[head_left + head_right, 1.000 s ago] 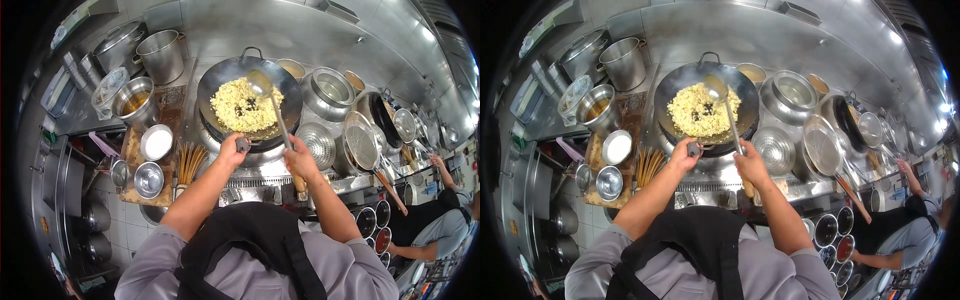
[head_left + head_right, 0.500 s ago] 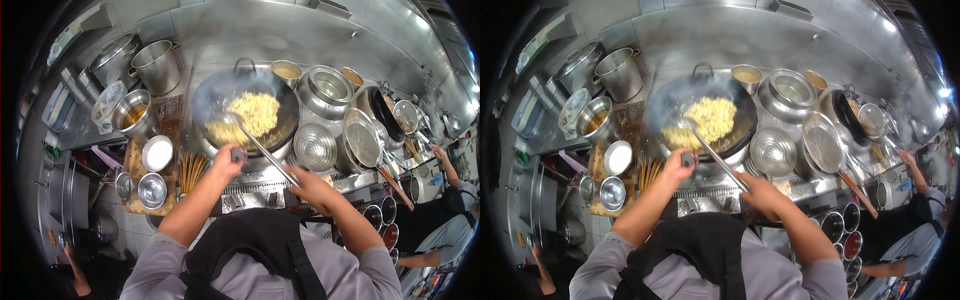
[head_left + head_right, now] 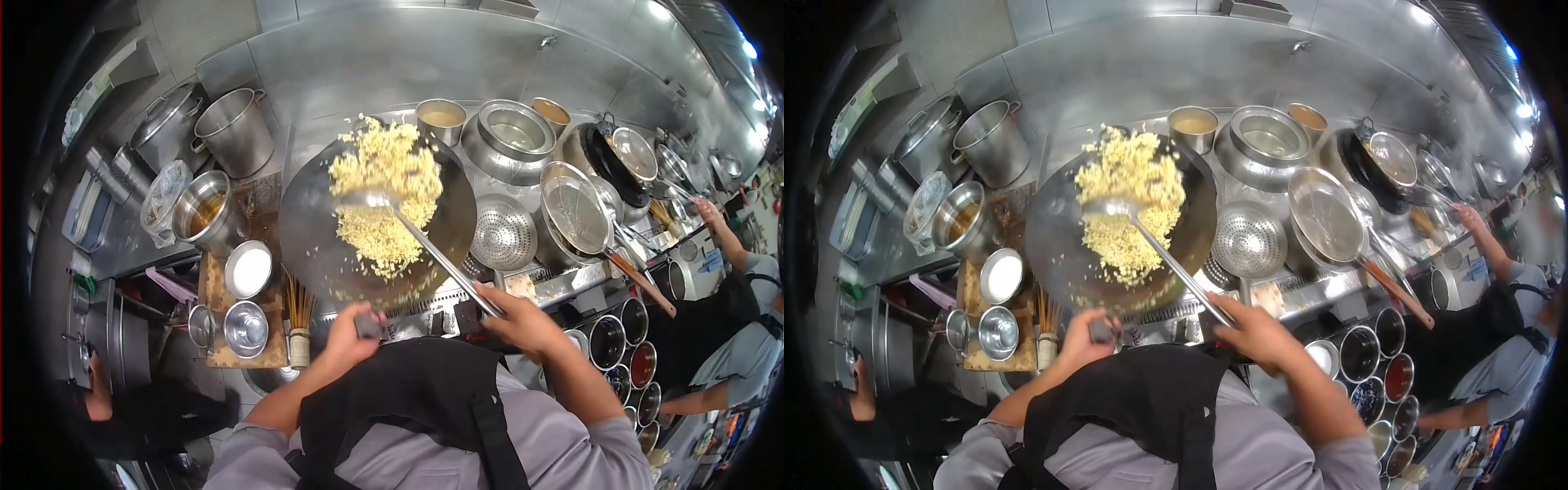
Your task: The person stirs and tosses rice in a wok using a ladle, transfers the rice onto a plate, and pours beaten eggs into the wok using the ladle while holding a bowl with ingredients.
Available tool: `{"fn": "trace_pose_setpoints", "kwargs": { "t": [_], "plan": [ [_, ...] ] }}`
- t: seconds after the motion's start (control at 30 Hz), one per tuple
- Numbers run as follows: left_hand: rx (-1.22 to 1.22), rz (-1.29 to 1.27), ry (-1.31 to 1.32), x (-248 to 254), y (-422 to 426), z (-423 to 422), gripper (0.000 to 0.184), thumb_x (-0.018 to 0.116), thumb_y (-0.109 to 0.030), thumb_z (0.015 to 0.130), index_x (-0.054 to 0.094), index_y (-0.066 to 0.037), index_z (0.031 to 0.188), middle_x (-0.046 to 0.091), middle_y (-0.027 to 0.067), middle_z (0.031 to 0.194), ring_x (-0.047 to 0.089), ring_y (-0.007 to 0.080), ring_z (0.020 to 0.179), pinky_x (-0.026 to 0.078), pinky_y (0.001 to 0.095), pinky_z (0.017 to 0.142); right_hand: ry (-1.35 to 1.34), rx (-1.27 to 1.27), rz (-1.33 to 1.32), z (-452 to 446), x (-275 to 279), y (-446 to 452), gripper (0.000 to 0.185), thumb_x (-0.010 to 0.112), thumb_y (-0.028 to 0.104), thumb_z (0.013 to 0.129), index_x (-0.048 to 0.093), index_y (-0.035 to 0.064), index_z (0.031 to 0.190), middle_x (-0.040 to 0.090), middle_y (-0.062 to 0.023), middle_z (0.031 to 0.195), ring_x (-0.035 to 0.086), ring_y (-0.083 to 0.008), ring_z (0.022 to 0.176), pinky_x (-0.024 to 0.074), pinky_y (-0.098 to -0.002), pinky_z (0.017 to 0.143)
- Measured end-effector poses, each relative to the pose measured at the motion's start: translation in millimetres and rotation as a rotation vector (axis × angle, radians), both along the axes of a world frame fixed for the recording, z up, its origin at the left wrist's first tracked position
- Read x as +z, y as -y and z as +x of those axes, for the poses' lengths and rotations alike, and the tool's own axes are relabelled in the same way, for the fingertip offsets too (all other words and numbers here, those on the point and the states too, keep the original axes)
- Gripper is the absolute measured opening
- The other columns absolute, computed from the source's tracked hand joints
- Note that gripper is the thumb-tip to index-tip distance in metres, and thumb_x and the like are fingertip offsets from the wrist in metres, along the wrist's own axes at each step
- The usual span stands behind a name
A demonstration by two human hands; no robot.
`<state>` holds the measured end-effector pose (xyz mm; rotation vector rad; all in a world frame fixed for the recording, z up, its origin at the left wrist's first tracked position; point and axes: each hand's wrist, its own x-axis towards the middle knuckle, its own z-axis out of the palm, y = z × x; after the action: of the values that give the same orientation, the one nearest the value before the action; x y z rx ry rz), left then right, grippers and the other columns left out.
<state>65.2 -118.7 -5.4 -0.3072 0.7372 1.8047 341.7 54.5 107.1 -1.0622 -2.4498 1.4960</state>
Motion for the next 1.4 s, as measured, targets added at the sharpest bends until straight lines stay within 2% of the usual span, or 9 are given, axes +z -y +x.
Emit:
{"fn": "trace_pose_setpoints", "kwargs": {
  "t": [0.07, 0.37, 0.6, 0.77, 0.87, 0.9, 1.13, 1.23, 1.4],
  "plan": [
    [0.119, -0.112, 0.08, 36, -37, -16, 0.012, 0.064, -0.005, 0.087, 0.054, -0.006, 0.094, 0.055, 0.0094, 0.08, 0.059, 0.0223, 0.075, 0.056, 0.0417, 0.076, 0.112, -0.099, -0.359, 35, 36, 11, 0.063, 0.069, 0.006, 0.089, 0.051, 0.0237, 0.148, 0.06, 0.0003, 0.085, 0.049, -0.0068, 0.064, 0.0442, -0.0237, 0.057],
    [-0.147, 0.015, -0.143, -61, -6, 2, 0.008, 0.061, -0.009, 0.089, 0.055, -0.004, 0.092, 0.057, 0.0104, 0.075, 0.062, 0.0244, 0.072, 0.057, 0.041, 0.076, 0.024, 0.045, 0.609, -12, -56, -21, 0.064, 0.065, 0.009, 0.09, 0.047, 0.0227, 0.15, 0.058, -0.0053, 0.072, 0.052, -0.0126, 0.062, 0.0471, -0.0309, 0.06],
    [0.045, 0.005, -0.036, 26, -62, -35, 0.012, 0.066, -0.008, 0.087, 0.054, -0.007, 0.092, 0.056, 0.0086, 0.075, 0.06, 0.0251, 0.074, 0.053, 0.0424, 0.076, 0.138, -0.143, -0.325, 70, 51, 22, 0.066, 0.066, -0.001, 0.086, 0.05, 0.0156, 0.148, 0.058, 0.0022, 0.081, 0.049, -0.0063, 0.061, 0.0441, -0.0241, 0.055],
    [0.03, -0.007, -0.087, -47, -59, -14, 0.012, 0.065, -0.009, 0.087, 0.054, -0.007, 0.092, 0.056, 0.0086, 0.075, 0.059, 0.0244, 0.073, 0.055, 0.0405, 0.074, -0.049, 0.044, 0.63, 15, -64, -28, 0.06, 0.064, 0.019, 0.093, 0.045, 0.0218, 0.15, 0.068, -0.0201, 0.083, 0.065, -0.0268, 0.069, 0.0512, -0.0424, 0.069],
    [-0.003, -0.027, -0.101, -32, -15, 0, 0.012, 0.064, -0.006, 0.086, 0.056, -0.007, 0.095, 0.057, 0.0088, 0.079, 0.059, 0.0221, 0.071, 0.056, 0.0406, 0.074, -0.101, -0.107, 0.236, 10, -37, 8, 0.06, 0.066, 0.013, 0.093, 0.046, 0.0188, 0.149, 0.068, -0.0192, 0.08, 0.065, -0.0252, 0.069, 0.052, -0.0382, 0.072],
    [-0.009, -0.018, -0.083, -26, -5, 0, 0.014, 0.063, -0.003, 0.086, 0.057, -0.008, 0.098, 0.059, 0.0088, 0.083, 0.06, 0.0201, 0.069, 0.056, 0.0413, 0.074, -0.045, -0.162, 0.096, 19, -36, 17, 0.061, 0.067, 0.006, 0.092, 0.047, 0.0151, 0.149, 0.064, -0.0036, 0.094, 0.051, -0.0068, 0.072, 0.0478, -0.0246, 0.069],
    [0.042, 0.008, -0.055, -17, -123, -72, 0.009, 0.062, -0.011, 0.089, 0.055, -0.005, 0.092, 0.058, 0.0105, 0.081, 0.06, 0.0252, 0.079, 0.054, 0.0428, 0.076, -0.315, -0.108, 0.158, 10, -168, 19, 0.062, 0.066, 0.009, 0.094, 0.04, 0.012, 0.15, 0.064, -0.0042, 0.088, 0.052, -0.0082, 0.065, 0.0457, -0.0247, 0.061],
    [0.044, -0.006, -0.079, -41, -133, -81, 0.007, 0.062, -0.01, 0.088, 0.056, -0.006, 0.088, 0.058, 0.0094, 0.081, 0.06, 0.0243, 0.074, 0.055, 0.0423, 0.075, -0.28, -0.272, -0.306, -22, -97, 17, 0.062, 0.064, 0.008, 0.094, 0.04, 0.0142, 0.151, 0.062, -0.0026, 0.082, 0.053, -0.009, 0.062, 0.047, -0.0261, 0.057],
    [0.056, 0.016, -0.082, -45, -135, -81, 0.005, 0.061, -0.008, 0.087, 0.057, -0.008, 0.089, 0.059, 0.0091, 0.08, 0.062, 0.0246, 0.073, 0.056, 0.0418, 0.074, -0.281, -0.37, -0.078, -68, -67, -29, 0.065, 0.058, 0.005, 0.096, 0.029, 0.0172, 0.153, 0.053, -0.0019, 0.07, 0.049, -0.0095, 0.054, 0.0435, -0.0267, 0.048]
  ]
}}
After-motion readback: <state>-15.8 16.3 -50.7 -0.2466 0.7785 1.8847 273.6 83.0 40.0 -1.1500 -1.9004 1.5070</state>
